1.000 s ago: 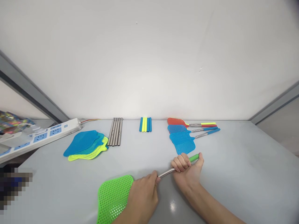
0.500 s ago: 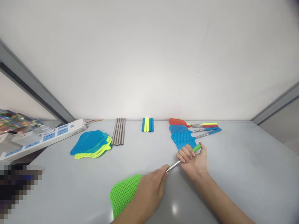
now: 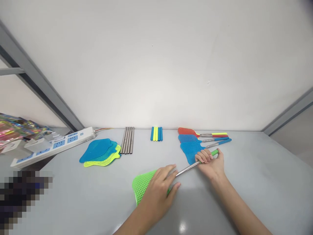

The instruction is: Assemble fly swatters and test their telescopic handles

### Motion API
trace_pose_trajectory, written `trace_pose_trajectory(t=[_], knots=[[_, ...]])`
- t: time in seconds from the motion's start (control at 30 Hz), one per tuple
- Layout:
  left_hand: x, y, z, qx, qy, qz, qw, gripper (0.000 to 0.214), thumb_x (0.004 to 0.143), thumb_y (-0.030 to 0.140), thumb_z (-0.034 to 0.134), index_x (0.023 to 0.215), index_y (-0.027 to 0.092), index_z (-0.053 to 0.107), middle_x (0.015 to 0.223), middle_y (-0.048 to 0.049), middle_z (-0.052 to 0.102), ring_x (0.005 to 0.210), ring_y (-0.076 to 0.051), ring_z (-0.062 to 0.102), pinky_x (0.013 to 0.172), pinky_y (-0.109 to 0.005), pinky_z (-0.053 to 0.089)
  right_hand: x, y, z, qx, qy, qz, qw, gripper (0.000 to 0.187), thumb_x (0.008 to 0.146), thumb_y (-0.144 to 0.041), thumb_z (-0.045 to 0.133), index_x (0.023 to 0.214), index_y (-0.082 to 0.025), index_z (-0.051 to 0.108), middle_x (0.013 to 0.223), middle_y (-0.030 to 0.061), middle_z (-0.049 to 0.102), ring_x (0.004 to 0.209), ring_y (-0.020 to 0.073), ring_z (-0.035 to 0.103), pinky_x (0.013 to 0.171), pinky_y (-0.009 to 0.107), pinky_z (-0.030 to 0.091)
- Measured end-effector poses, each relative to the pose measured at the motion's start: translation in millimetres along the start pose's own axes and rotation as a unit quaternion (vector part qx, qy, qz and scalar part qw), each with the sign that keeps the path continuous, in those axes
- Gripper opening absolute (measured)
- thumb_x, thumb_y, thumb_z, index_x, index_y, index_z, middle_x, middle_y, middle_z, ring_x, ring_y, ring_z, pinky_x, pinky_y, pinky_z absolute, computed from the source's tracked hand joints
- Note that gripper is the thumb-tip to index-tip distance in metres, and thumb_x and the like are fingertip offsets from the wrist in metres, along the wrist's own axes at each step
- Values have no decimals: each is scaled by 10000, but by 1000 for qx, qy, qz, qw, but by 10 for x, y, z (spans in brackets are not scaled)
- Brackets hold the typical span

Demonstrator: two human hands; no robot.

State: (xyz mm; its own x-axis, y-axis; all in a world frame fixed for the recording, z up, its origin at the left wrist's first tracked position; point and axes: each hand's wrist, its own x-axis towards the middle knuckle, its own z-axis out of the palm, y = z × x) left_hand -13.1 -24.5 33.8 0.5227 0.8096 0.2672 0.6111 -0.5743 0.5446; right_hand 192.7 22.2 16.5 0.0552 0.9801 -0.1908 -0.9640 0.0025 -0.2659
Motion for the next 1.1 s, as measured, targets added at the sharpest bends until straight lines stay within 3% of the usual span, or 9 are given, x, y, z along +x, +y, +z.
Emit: trace_pose_trajectory(t=[0.17,0.37,0.47,0.53,0.7,0.8,0.9,1.0,1.1], knots=[[-74,106,-2,-27,-12,50,998,317,793,260,379,1094,245,476,1240,-41,389,1127,-185,341,934,-361,300,27,12,-39,34,5,-20,999,370,705,-447,293,486,-193,136,394,-64,180,352,83,198,364,228,274],[-179,194,158,-160,-103,112,975,300,755,279,433,1031,223,535,1130,-67,494,985,-175,481,849,-287,392,58,26,-98,21,4,-39,999,323,719,-407,219,493,-191,137,395,-53,215,350,86,262,391,248,303],[-196,199,279,-247,-130,52,959,308,750,304,430,1013,194,547,1070,-91,521,890,-170,524,773,-276,433,74,35,-127,11,4,-44,999,303,704,-375,238,497,-188,120,397,-47,239,353,88,296,405,262,313],[-191,194,330,-317,-127,-32,939,322,775,355,380,969,170,560,1003,-98,541,793,-149,541,669,-252,459,76,43,-131,18,3,-45,999,287,688,-341,258,503,-185,103,396,-45,245,356,89,308,410,264,317],[-129,139,344,-487,-90,-233,837,485,787,490,266,979,127,525,882,-98,567,717,-136,541,594,-245,436,61,82,-108,65,1,-56,996,248,629,-255,290,525,-182,77,396,-45,236,364,89,311,421,252,328],[-76,88,328,-558,-62,-256,787,540,776,526,231,1112,143,409,1047,-125,498,707,-139,561,571,-255,428,53,118,-99,95,10,-53,994,239,615,-219,296,534,-181,74,399,-47,228,366,87,293,426,242,334],[-26,67,272,-587,-26,-279,759,571,785,527,151,1222,172,240,1093,-142,456,679,-138,572,560,-265,424,49,146,-95,123,21,-48,991,230,611,-197,298,539,-183,80,398,-51,219,370,88,275,425,234,334],[11,81,162,-601,21,-285,746,521,808,489,110,1266,241,82,1088,-111,459,707,-131,565,621,-282,421,41,160,-85,137,24,-41,989,229,608,-189,305,542,-184,85,405,-53,218,376,90,274,427,234,336],[34,92,60,-590,82,-266,758,491,820,461,166,1263,270,77,980,-69,496,603,-95,525,602,-266,405,29,174,-68,146,29,-35,988,236,613,-182,312,546,-185,85,414,-56,215,376,88,273,426,236,334]])
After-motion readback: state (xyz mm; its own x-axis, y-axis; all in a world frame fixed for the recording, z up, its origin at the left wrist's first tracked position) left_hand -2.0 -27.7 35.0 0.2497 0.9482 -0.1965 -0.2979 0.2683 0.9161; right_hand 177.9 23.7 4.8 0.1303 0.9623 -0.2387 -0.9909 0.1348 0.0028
